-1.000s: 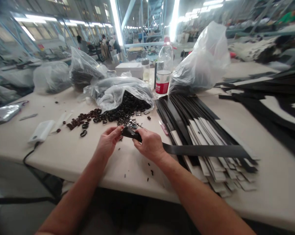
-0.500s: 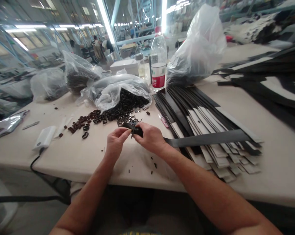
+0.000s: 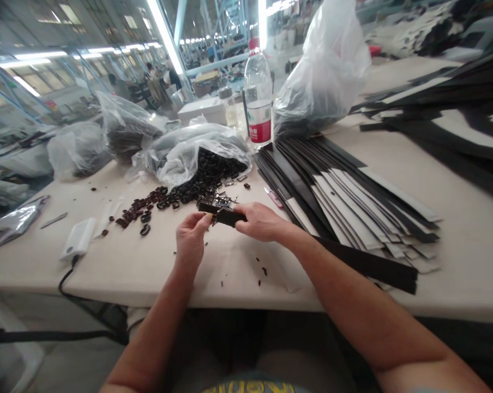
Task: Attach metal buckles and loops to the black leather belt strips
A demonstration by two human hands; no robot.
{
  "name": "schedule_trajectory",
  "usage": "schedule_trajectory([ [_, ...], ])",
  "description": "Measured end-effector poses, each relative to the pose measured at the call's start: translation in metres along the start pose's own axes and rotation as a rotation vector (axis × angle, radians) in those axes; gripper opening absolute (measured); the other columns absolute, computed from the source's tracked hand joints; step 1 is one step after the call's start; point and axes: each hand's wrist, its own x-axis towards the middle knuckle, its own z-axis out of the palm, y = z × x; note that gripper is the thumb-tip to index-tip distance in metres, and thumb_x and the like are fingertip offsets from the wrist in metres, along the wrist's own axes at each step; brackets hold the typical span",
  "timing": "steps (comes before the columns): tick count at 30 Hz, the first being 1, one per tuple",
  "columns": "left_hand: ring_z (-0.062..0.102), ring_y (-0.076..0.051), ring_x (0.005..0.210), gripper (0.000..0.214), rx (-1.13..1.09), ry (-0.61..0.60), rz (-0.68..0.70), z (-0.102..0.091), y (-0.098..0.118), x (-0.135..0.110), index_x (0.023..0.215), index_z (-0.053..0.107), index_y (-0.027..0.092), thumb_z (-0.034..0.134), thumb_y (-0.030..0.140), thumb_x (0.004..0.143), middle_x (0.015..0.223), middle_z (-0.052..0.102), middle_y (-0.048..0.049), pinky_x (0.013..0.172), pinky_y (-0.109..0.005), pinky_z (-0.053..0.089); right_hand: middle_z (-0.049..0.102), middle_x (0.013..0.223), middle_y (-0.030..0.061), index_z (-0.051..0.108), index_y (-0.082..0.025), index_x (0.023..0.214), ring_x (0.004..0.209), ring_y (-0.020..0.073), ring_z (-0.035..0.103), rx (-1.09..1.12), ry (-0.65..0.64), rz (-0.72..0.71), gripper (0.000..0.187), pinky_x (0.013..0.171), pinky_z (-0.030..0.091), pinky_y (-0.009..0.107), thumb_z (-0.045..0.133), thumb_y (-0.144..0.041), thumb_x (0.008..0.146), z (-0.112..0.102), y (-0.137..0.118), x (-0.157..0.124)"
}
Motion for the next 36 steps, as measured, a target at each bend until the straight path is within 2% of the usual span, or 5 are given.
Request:
schedule_trajectory([
  [12, 0.059, -0.011, 0.067, 0.023, -0.155, -0.05, -0.025, 0.008, 0.0, -0.007, 0.083, 0.067, 0.017, 0.081, 0.027, 0.068, 0.075, 0.067, 0.001, 0.064, -0.024, 0.049, 0.067, 0.077, 0.0027, 0.063, -0.016, 0.09, 0.069, 0.0146, 0.063, 0.364, 0.166, -0.14, 0.014, 0.065, 0.046, 0.025, 0.051, -0.023, 0.088, 0.04, -0.001, 0.0],
  [17, 0.064, -0.013, 0.071, 0.071, -0.235, -0.035, -0.041, 0.008, 0.0, -0.006, 0.128, 0.052, 0.024, 0.082, 0.023, 0.064, 0.081, 0.07, 0.0021, 0.066, -0.024, 0.05, 0.068, 0.076, 0.0019, 0.064, -0.017, 0.091, 0.069, 0.014, 0.062, 0.324, 0.177, -0.142, 0.014, 0.065, 0.045, 0.025, 0.052, -0.023, 0.089, 0.039, -0.001, -0.001],
  [28, 0.064, -0.014, 0.075, 0.032, -0.415, -0.091, -0.339, 0.001, 0.004, 0.001, 0.084, 0.071, 0.015, 0.083, 0.019, 0.055, 0.083, 0.072, -0.002, 0.076, -0.027, 0.051, 0.065, 0.074, 0.0009, 0.064, -0.017, 0.087, 0.066, 0.0127, 0.057, 0.224, 0.145, -0.151, 0.016, 0.062, 0.042, 0.024, 0.054, -0.029, 0.09, 0.034, -0.002, -0.003],
  [31, 0.062, -0.014, 0.071, 0.028, -0.295, -0.065, -0.244, 0.002, 0.0, -0.001, 0.081, 0.07, 0.015, 0.083, 0.023, 0.058, 0.077, 0.07, -0.0011, 0.074, -0.028, 0.05, 0.064, 0.07, 0.0003, 0.064, -0.017, 0.084, 0.063, 0.0121, 0.056, 0.317, 0.14, -0.108, 0.017, 0.059, 0.042, 0.023, 0.058, -0.033, 0.088, 0.035, -0.002, -0.003],
  [36, 0.062, -0.016, 0.08, 0.013, 0.029, -0.017, 0.208, 0.007, -0.003, -0.008, 0.083, 0.07, 0.019, 0.076, 0.024, 0.072, 0.088, 0.068, -0.0031, 0.071, -0.026, 0.05, 0.063, 0.067, 0.001, 0.062, -0.016, 0.08, 0.058, 0.0126, 0.057, 0.479, 0.188, 0.004, 0.025, 0.054, 0.043, 0.024, 0.063, -0.04, 0.086, 0.04, -0.001, -0.003],
])
